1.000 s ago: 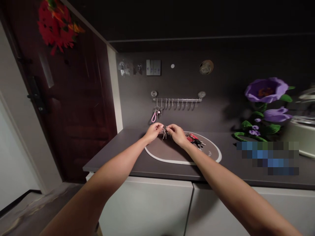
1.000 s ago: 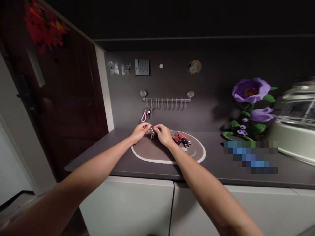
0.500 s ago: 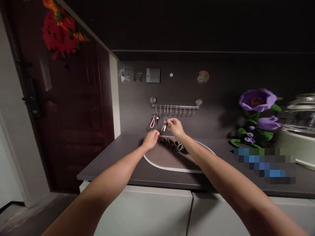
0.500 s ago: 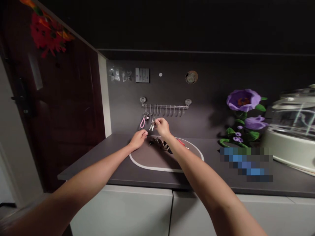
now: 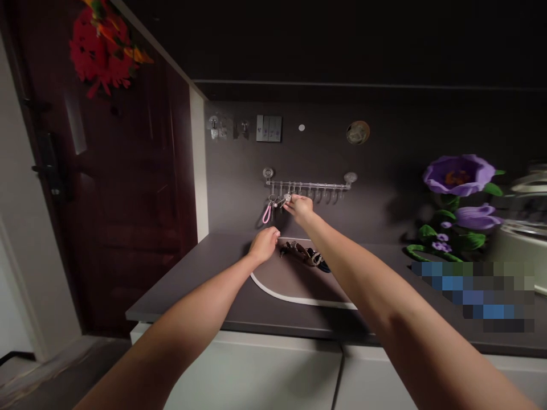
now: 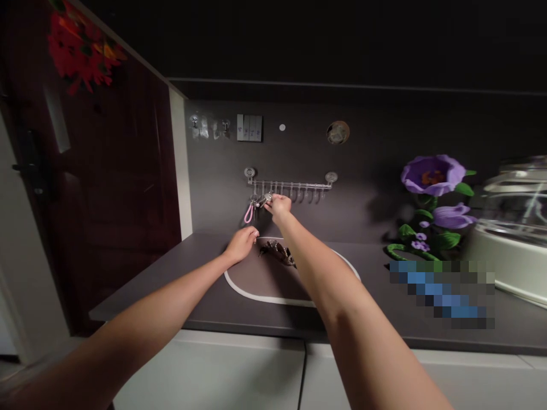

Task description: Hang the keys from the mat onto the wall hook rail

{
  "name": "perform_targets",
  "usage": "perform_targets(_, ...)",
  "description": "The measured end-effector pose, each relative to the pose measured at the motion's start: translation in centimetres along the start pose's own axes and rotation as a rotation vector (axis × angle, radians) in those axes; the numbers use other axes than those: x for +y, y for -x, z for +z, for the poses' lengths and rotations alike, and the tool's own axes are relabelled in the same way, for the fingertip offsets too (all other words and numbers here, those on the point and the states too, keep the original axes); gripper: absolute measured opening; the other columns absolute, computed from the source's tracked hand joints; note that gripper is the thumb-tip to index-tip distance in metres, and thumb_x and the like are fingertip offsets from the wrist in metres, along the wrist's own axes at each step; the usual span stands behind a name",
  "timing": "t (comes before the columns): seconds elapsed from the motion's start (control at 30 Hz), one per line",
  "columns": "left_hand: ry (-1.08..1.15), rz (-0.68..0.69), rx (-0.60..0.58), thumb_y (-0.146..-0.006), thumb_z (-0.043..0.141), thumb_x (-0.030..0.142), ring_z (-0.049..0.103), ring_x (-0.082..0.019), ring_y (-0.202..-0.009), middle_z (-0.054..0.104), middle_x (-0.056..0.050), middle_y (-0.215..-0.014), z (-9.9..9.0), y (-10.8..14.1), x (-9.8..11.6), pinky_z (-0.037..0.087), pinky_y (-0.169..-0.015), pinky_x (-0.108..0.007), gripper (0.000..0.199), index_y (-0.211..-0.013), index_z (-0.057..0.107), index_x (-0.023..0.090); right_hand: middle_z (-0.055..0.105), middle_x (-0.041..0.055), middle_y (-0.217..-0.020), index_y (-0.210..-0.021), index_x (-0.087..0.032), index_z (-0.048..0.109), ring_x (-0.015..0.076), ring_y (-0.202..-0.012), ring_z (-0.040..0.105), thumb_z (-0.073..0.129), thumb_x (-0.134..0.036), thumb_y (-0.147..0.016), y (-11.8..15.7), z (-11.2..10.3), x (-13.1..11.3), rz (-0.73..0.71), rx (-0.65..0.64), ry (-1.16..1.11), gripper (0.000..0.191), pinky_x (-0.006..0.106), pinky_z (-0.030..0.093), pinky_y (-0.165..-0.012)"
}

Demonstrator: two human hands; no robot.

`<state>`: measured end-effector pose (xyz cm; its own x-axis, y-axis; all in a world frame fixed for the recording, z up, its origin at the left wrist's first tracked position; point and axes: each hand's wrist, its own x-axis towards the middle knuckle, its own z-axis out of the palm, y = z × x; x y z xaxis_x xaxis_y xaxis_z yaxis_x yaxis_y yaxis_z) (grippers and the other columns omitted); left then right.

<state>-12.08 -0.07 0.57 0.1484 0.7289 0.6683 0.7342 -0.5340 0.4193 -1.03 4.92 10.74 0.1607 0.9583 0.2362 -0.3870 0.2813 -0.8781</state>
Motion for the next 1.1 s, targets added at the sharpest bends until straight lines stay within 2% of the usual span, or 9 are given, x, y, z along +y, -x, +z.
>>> perform_targets(0.33,-0.004,-0.008,-0.011,-0.084,0.034,0.021,0.052,-0.013,-0.070,0.059,-0.002,-0.070,0.1,-0.1,-0.1,0.037,-0.068,-0.025,0.023,-0.075,0.054,0.017,0.053,-0.0021,-0.058,-0.066,-0.015,0.047,0.0057,-0.051,0.053,0.047,-0.005,-0.075,-0.8,0.6,0.4,0.061,0.034,-0.035,0.014,0.024,0.053,-0.059)
perform_targets(0.67,0.007,-0.019,-0.003,-0.084,0.033,0.020,0.052,-0.013,-0.070,0.059,-0.002,-0.070,0.1,-0.1,-0.3,0.038,-0.068,-0.024,0.022,-0.076,0.054,0.017,0.052,-0.0029,-0.057,-0.066,-0.016,0.047,0.0057,-0.050,0.049,0.046,-0.005,-0.072,-0.9,-0.3,1.4,0.065,-0.019,0.038,0.012,0.024,0.051,-0.056)
perform_targets(0.93,0.012,-0.032,-0.020,-0.083,0.034,0.019,0.052,-0.013,-0.071,0.059,-0.002,-0.071,0.0,0.0,-0.4,0.038,-0.069,-0.024,0.022,-0.077,0.055,0.016,0.049,-0.0054,-0.051,-0.063,-0.015,0.046,0.0032,-0.043,0.043,0.041,-0.005,-0.074,-0.5,-0.9,1.5,0.031,-0.075,0.123,0.015,0.018,0.043,-0.050)
perform_targets(1.1,0.030,-0.068,-0.028,-0.083,0.036,0.020,0.053,-0.012,-0.069,0.060,-0.001,-0.071,-0.2,0.2,-0.2,0.039,-0.069,-0.023,0.021,-0.077,0.056,0.016,0.051,-0.0052,-0.055,-0.065,-0.015,0.048,0.0032,-0.044,0.044,0.042,-0.006,-0.074,-0.2,-1.3,1.5,0.033,-0.113,0.158,0.015,0.018,0.042,-0.052)
